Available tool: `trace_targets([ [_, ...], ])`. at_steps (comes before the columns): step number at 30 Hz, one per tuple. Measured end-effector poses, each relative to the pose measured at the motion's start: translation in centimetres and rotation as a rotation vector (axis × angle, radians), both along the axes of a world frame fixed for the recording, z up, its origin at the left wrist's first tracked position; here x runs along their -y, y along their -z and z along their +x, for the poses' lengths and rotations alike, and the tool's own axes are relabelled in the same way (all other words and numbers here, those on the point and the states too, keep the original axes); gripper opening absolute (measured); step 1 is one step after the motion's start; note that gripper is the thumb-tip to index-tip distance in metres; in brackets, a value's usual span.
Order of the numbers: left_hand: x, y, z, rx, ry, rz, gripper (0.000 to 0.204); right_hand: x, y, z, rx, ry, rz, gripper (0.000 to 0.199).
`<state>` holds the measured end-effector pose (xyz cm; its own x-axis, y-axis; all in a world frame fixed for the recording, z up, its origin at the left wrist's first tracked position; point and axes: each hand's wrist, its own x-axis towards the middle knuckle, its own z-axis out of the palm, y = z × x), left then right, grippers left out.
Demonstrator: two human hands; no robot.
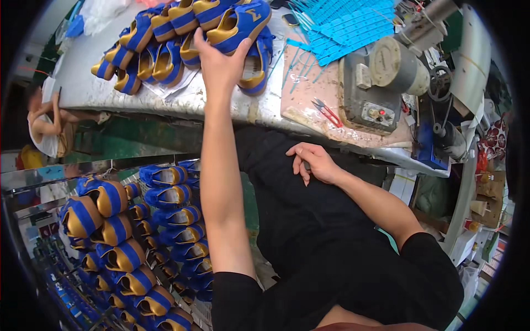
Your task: The person repeatedly picks up blue and gold sneakers from a nearby rack, holds them up to inspect the soles, uppers, and interiors, and then places them back. The person handles the shoes one at a time in a repetitive cycle.
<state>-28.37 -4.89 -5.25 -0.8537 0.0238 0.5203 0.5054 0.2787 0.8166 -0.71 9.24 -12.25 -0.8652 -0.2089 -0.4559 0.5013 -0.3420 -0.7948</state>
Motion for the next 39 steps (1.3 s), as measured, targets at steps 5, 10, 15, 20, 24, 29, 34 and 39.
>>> trace_targets([
  [5,-2.0,-3.6,2.1,-0.107,-0.072,-0.377,0.08,-1.6,-1.0,2.8,-0.142,0.07,0.048,0.029],
  [10,1.9,-4.0,14.8,0.488,0.252,0.677,0.068,-6.6,-5.4,6.3,-0.154,0.141,0.088,0.029],
  [15,3.3,-2.7,27.8,0.563,0.533,0.786,0.081,-11.6,-8.4,9.5,-0.366,0.299,0.182,0.076],
  [20,-0.2,-2.3,32.6,0.701,0.714,0.671,0.085,-14.3,-8.5,13.3,-0.508,0.596,0.256,0.116],
  [24,-3.5,-3.3,33.1,0.774,0.801,0.658,0.083,-16.6,-8.2,15.1,-0.472,0.772,0.431,0.11],
  [29,-7.6,-4.9,33.3,0.844,0.94,0.624,0.078,-19.9,-11.4,15.5,-0.471,1.078,0.349,0.078],
  [34,-11.3,-7.4,32.5,0.834,0.945,0.673,0.074,-23.3,-13.6,15.7,-0.498,1.075,0.318,0.061],
  [39,-12.5,-8.7,31.4,0.853,0.887,0.601,0.082,-24.3,-14.4,15.0,-0.532,1.072,0.26,0.055],
])
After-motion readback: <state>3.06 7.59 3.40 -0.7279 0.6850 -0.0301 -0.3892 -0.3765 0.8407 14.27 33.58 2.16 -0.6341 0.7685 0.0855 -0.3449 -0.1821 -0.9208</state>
